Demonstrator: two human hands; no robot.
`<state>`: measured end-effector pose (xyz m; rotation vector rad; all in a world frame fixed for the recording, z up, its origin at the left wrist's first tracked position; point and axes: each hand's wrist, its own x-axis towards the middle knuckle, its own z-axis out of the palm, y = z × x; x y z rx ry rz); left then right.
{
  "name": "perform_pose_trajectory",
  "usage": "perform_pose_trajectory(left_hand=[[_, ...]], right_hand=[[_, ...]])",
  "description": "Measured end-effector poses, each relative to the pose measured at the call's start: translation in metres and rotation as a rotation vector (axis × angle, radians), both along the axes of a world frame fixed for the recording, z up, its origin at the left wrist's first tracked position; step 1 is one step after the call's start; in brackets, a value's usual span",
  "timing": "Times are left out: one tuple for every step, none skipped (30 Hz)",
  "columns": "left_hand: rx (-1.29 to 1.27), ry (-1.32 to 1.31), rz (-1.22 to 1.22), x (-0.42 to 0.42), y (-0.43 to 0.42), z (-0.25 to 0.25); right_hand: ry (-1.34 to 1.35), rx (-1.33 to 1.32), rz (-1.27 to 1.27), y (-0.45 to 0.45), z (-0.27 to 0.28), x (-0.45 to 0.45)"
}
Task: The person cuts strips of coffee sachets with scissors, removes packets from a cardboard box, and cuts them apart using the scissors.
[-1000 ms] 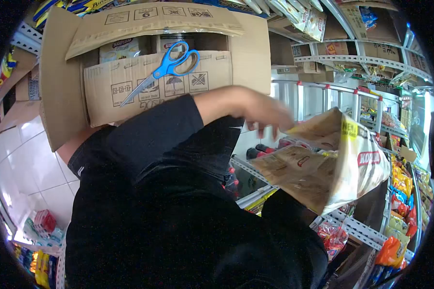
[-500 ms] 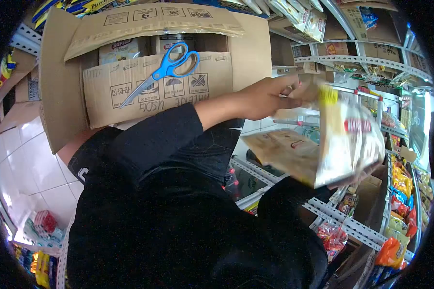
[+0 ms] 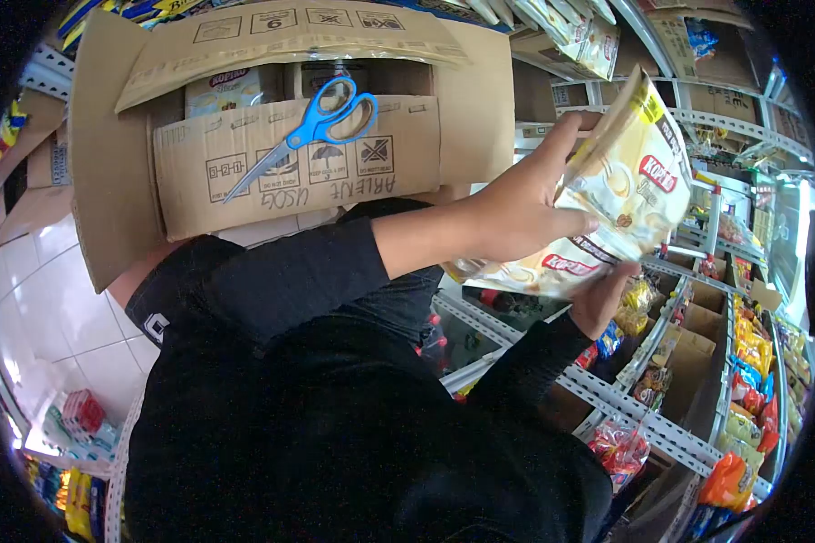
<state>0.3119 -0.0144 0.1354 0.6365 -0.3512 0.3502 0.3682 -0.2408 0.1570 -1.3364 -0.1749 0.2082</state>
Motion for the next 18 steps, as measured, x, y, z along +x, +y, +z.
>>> perform_pose_trajectory(left_hand=[[-0.083,-0.003,-0.039,-0.002,0.001,0.001],[0.099,0.062,0.012,-0.001,0.002,-0.003],[0.281,0.124,0.062,0.001,0.004,-0.011],[0.462,0.185,0.108,0.001,0.003,-0.019],[0.625,0.255,0.260,-0.004,0.002,-0.025],[0.789,0.320,0.415,-0.012,0.003,-0.031],[0.951,0.385,0.580,-0.020,0.005,-0.035],[0.896,0.521,0.433,-0.031,0.007,-0.036],[0.801,0.558,0.221,-0.039,0.006,-0.043],[0.694,0.596,0.007,-0.047,0.000,-0.060],[0.642,0.656,-0.150,-0.053,-0.010,-0.081],[0.588,0.711,-0.309,-0.059,-0.021,-0.103],[0.445,0.718,-0.424,-0.061,-0.022,-0.105],[0.305,0.736,-0.536,-0.064,-0.024,-0.107],[0.076,0.705,-0.597,-0.066,-0.017,-0.092],[-0.156,0.669,-0.655,-0.069,-0.011,-0.079],[-0.236,0.476,-0.634,-0.065,-0.003,-0.074],[-0.187,0.396,-0.560,-0.059,0.005,-0.070]], right_hand=[[-0.027,0.038,0.059,-0.010,-0.007,0.001],[-0.134,-0.068,-0.011,-0.003,-0.002,-0.004],[-0.242,-0.174,-0.082,0.006,0.004,-0.008],[-0.290,-0.217,-0.118,0.006,0.009,-0.005],[-0.339,-0.263,-0.157,0.002,0.014,0.000],[-0.389,-0.306,-0.196,-0.003,0.018,0.004],[-0.435,-0.268,-0.198,-0.007,0.021,0.007],[-0.479,-0.229,-0.194,-0.012,0.023,0.009],[-0.524,-0.184,-0.186,-0.015,0.026,0.012],[-0.560,-0.111,-0.170,-0.020,0.024,0.013],[-0.576,-0.059,-0.128,-0.016,0.024,0.011],[-0.591,-0.008,-0.091,-0.010,0.024,0.007],[-0.607,0.042,-0.057,-0.006,0.023,0.003],[-0.620,0.036,-0.093,-0.004,0.021,0.001],[-0.602,0.059,-0.117,-0.003,0.018,-0.003],[-0.583,0.079,-0.141,-0.004,0.014,-0.008],[-0.565,0.103,-0.164,-0.004,0.014,-0.011],[-0.389,0.151,-0.084,-0.008,0.019,-0.010]])
